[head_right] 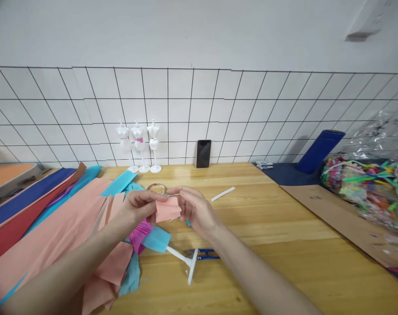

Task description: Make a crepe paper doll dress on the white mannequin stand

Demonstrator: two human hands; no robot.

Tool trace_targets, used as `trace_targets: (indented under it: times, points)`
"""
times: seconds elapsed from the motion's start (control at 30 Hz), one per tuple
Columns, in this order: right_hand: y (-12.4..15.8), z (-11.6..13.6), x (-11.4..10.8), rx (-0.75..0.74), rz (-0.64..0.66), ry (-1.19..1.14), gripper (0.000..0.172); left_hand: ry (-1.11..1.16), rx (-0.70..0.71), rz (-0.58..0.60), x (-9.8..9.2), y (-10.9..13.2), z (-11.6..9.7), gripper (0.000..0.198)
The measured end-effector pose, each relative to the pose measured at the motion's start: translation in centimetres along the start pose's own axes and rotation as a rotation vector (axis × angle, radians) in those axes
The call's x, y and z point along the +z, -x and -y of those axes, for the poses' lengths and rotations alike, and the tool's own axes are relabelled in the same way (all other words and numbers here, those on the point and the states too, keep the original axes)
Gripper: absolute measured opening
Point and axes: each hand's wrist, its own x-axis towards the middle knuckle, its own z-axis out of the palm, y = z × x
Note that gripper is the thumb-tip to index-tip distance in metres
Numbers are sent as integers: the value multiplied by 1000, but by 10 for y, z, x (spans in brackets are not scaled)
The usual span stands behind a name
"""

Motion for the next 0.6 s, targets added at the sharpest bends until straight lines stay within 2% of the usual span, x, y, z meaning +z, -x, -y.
trace_targets:
  times: [0.23, 0.43, 0.5, 0.6]
  points:
    - [2, 2, 2, -75, 46, 70, 28, 121, -17, -76, -1, -2, 2, 20]
    - [3, 2, 1, -169, 131, 208, 31, 89, -48, -52, 0, -1, 1, 16]
    - [3, 2, 0, -175, 149, 208, 31, 104, -58, -51, 1, -1, 1, 9]
    - [3, 1, -2, -167, 178, 179, 35, 170, -84, -42, 1, -1, 1, 9]
